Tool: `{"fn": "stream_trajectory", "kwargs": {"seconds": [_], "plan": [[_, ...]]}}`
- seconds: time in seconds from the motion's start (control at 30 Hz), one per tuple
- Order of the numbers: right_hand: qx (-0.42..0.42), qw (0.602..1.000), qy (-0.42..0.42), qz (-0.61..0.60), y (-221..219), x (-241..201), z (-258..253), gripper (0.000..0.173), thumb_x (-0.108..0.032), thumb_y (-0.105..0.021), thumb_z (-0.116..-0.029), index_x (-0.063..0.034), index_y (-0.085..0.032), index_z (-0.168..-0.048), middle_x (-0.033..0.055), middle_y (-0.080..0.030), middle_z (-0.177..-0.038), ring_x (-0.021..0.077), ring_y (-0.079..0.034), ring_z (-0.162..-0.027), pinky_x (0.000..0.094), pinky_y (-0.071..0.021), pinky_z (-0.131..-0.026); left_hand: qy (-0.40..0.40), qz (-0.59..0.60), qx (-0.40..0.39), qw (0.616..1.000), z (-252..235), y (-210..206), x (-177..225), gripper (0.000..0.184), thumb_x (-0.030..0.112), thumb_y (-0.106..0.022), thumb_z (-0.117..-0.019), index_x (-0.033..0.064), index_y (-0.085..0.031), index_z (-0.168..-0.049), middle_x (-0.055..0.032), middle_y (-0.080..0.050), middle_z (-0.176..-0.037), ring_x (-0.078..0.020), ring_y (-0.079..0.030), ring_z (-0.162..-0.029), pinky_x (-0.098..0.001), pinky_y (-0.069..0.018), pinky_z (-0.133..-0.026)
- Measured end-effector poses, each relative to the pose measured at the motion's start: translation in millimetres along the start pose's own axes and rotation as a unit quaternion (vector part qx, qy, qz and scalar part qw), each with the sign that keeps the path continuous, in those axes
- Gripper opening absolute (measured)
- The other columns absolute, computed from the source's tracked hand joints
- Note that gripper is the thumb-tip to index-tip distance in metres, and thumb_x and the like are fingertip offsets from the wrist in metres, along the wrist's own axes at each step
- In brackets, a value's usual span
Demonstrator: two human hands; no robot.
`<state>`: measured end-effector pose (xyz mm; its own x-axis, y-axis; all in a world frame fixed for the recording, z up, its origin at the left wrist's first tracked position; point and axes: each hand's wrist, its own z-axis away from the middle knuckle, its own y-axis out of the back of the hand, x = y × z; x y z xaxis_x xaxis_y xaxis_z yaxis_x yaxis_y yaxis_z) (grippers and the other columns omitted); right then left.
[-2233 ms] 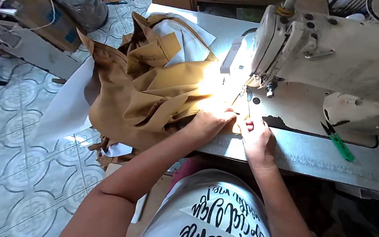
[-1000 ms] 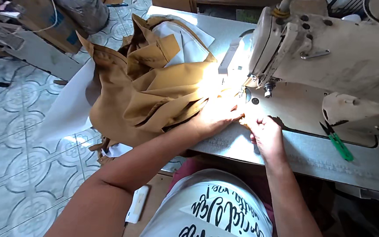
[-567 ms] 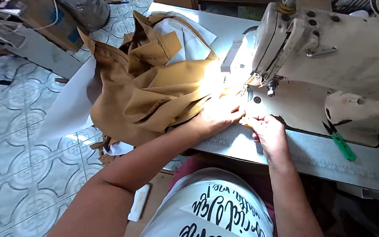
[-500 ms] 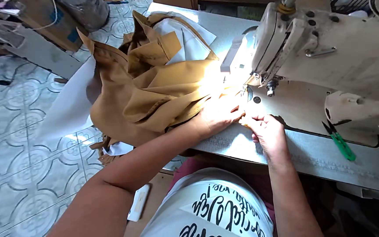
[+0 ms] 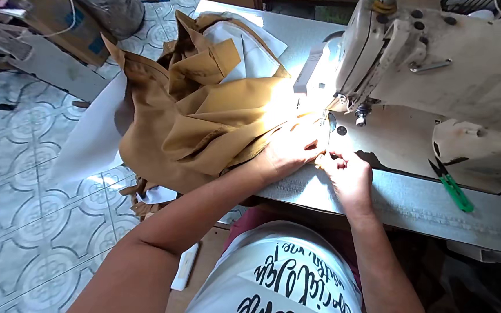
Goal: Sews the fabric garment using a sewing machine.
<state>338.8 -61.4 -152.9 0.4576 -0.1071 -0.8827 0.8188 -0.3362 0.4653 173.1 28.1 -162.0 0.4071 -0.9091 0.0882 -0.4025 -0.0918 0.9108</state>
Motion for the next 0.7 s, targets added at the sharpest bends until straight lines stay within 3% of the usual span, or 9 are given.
{"fn": "stream_trajectory", "kwargs": {"seconds": [0.07, 0.13, 0.27, 0.37, 0.43, 0.47, 0.57, 0.7], "plan": [[-0.003, 0.998, 0.001, 0.064, -2, -5, 2, 0.024, -0.009, -0.078, -0.0879, -0.0071, -0.075, -0.111, 0.0008, -0.063, -0.070, 0.0050, -0.054, -0.056, 0.0235, -0.0488, -0.055, -0.002, 0.007, 0.009, 1.000, 3, -1, 1, 0.028, 0.007, -0.055, -0.1017, 0.0171, -0.077, -0.115, -0.0078, -0.073, -0.113, -0.0284, -0.066, -0.117, -0.0573, -0.0403, -0.112], [-0.007, 0.990, 0.014, 0.141, -4, -7, 4, 0.023, -0.014, -0.075, -0.0907, -0.0097, -0.075, -0.113, 0.0034, -0.066, -0.075, 0.0138, -0.059, -0.062, 0.0350, -0.0519, -0.060, -0.008, 0.006, 0.037, 0.999, 6, -1, 3, 0.025, 0.007, -0.057, -0.1006, 0.0146, -0.079, -0.110, -0.0068, -0.074, -0.109, -0.0257, -0.068, -0.110, -0.0485, -0.0485, -0.104], [-0.011, 0.974, 0.038, 0.222, -7, -13, 5, 0.019, -0.014, -0.070, -0.0926, -0.0069, -0.075, -0.110, 0.0102, -0.069, -0.080, 0.0253, -0.066, -0.069, 0.0474, -0.0545, -0.063, -0.017, 0.027, 0.024, 0.999, 8, 3, 3, 0.025, 0.006, -0.056, -0.1004, 0.0134, -0.078, -0.110, -0.0066, -0.074, -0.109, -0.0243, -0.068, -0.107, -0.0477, -0.0470, -0.103], [-0.025, 0.968, 0.036, 0.247, -7, -16, 6, 0.021, -0.014, -0.068, -0.0941, -0.0065, -0.075, -0.112, 0.0125, -0.071, -0.085, 0.0286, -0.068, -0.073, 0.0498, -0.0548, -0.065, -0.012, -0.004, -0.005, 1.000, 10, 6, 5, 0.027, 0.006, -0.056, -0.1002, 0.0165, -0.077, -0.114, -0.0050, -0.073, -0.115, -0.0256, -0.068, -0.112, -0.0548, -0.0435, -0.108], [-0.016, 0.964, 0.055, 0.259, -10, -15, 8, 0.021, -0.014, -0.067, -0.0947, -0.0058, -0.074, -0.113, 0.0150, -0.071, -0.091, 0.0295, -0.069, -0.074, 0.0493, -0.0563, -0.064, -0.018, -0.024, -0.010, 0.999, 9, 7, 6, 0.026, 0.007, -0.055, -0.1006, 0.0168, -0.077, -0.109, -0.0039, -0.073, -0.116, -0.0249, -0.067, -0.111, -0.0530, -0.0465, -0.102], [-0.004, 0.962, 0.068, 0.264, -12, -13, 10, 0.023, -0.014, -0.067, -0.0948, -0.0058, -0.074, -0.115, 0.0164, -0.070, -0.098, 0.0298, -0.070, -0.075, 0.0481, -0.0573, -0.064, -0.024, -0.034, -0.014, 0.999, 9, 8, 6, 0.026, 0.006, -0.055, -0.1000, 0.0165, -0.077, -0.108, -0.0038, -0.072, -0.119, -0.0249, -0.066, -0.111, -0.0514, -0.0470, -0.099], [0.024, 0.953, 0.107, 0.283, -16, -9, 12, 0.024, -0.016, -0.066, -0.0955, -0.0064, -0.075, -0.116, 0.0180, -0.065, -0.118, 0.0287, -0.071, -0.082, 0.0435, -0.0601, -0.065, -0.024, -0.037, -0.018, 0.999, 12, 8, 7, 0.028, 0.005, -0.054, -0.1001, 0.0168, -0.077, -0.112, -0.0038, -0.071, -0.126, -0.0246, -0.065, -0.119, -0.0553, -0.0438, -0.107], [0.036, 0.935, 0.154, 0.318, -20, -6, 14, 0.025, -0.017, -0.062, -0.0980, -0.0075, -0.076, -0.116, 0.0147, -0.071, -0.115, 0.0298, -0.073, -0.094, 0.0438, -0.0605, -0.072, -0.016, 0.018, -0.022, 0.999, 12, 8, 6, 0.025, 0.004, -0.056, -0.0995, 0.0142, -0.078, -0.104, -0.0039, -0.072, -0.118, -0.0247, -0.066, -0.118, -0.0630, -0.0358, -0.113]]}}
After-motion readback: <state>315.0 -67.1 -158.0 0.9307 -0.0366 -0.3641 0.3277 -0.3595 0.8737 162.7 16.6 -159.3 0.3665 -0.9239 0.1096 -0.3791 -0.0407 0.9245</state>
